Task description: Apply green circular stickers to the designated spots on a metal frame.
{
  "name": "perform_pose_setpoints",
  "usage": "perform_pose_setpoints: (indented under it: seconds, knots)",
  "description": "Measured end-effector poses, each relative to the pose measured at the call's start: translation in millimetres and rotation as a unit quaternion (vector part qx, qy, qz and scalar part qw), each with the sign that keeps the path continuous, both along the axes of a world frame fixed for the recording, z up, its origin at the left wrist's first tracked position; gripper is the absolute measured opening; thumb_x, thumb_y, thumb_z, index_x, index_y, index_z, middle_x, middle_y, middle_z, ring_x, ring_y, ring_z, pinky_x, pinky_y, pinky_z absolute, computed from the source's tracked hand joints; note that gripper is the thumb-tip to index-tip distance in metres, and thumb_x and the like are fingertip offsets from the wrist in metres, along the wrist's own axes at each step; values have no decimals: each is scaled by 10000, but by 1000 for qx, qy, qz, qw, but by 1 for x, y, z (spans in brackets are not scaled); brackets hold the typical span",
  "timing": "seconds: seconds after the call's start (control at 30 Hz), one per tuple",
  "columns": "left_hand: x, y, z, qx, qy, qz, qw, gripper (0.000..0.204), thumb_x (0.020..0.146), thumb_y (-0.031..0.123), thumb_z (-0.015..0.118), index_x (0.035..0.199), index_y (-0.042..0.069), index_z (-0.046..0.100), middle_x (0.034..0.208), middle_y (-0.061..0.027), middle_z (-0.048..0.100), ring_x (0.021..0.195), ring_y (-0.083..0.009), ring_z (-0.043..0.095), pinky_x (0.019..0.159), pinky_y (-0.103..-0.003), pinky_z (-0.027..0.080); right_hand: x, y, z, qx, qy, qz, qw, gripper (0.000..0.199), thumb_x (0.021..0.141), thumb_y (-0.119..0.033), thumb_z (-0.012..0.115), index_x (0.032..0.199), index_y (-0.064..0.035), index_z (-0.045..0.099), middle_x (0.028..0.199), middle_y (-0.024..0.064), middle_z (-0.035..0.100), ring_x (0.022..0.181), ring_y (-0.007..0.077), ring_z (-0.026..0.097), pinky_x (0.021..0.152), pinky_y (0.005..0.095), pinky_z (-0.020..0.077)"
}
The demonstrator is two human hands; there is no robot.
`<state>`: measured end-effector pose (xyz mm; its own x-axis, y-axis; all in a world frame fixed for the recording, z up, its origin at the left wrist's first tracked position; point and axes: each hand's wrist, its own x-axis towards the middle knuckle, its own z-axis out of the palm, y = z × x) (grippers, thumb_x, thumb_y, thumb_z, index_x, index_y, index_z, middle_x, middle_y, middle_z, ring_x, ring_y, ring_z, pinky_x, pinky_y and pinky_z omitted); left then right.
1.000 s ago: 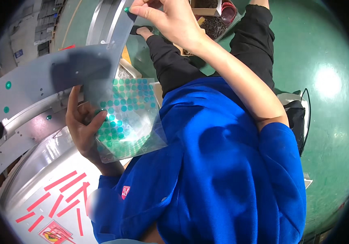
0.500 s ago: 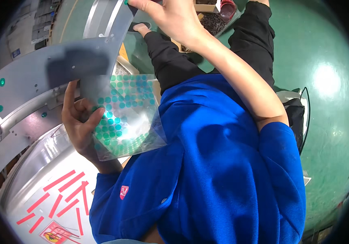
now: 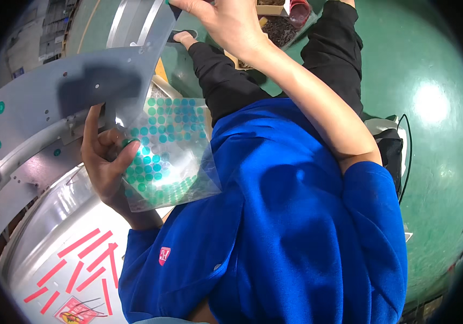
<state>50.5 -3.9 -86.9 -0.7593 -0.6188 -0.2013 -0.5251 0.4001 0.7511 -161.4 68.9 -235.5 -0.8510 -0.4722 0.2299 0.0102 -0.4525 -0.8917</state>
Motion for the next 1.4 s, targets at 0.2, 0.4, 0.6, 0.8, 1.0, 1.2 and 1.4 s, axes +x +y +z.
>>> perform_pose_setpoints:
  seconds: [0.2,0.4,0.6,0.8,1.0,1.2,1.4]
  knots:
    - [-1,-3,3,-18,-34,-7,999,833,624,31,688,1357,-55,301,729,-90,638,625,-93,588,615,-183,418,0,-8,-1,20,32,-63,997,125,774,-56,697,757,12,593,652,1,566,614,53,486,557,207,403]
    - [-2,-7,-4,-59,-6,1,998,807,611,26,688,1338,-52,345,658,-31,593,585,-63,548,558,-160,374,-14,-23,-14,-3,14,-81,997,237,744,-131,744,646,-27,555,567,-19,532,522,48,463,476,208,370]
    - [-10,-29,-4,-83,-27,-30,996,768,627,3,706,1311,-67,364,647,-5,558,582,-54,515,541,-154,350,-40,-25,-51,-48,-190,-45,980,317,870,-290,607,685,-32,596,562,-29,506,473,48,427,442,205,314]
    - [-20,-56,-11,-70,-2,-47,996,737,620,12,732,1283,-46,413,665,11,550,606,-56,519,557,-178,388,-115,13,-59,-139,-342,-111,923,366,890,-360,535,902,4,567,696,33,589,578,131,545,519,240,411]
    - [-34,-117,-11,-43,-21,-112,993,703,638,1,732,1273,-34,430,694,8,552,643,-52,494,575,-194,391,-177,35,19,-121,-114,-126,978,422,915,-361,454,909,33,605,832,107,629,639,142,521,591,259,416]
    - [-46,-152,-1,74,-8,-171,982,650,687,9,716,1272,-41,435,704,-18,550,651,-62,494,578,-215,405,-204,-21,80,-9,49,-4,999,595,923,-480,356,1173,22,554,1149,135,585,1036,220,541,875,336,410]
    - [-92,-199,-10,13,12,-223,975,541,695,17,728,1181,-57,501,694,-5,536,676,-53,501,606,-211,422,-216,-28,95,12,47,118,992,683,915,-547,348,1339,-15,403,1330,132,451,1200,232,438,1018,341,304]
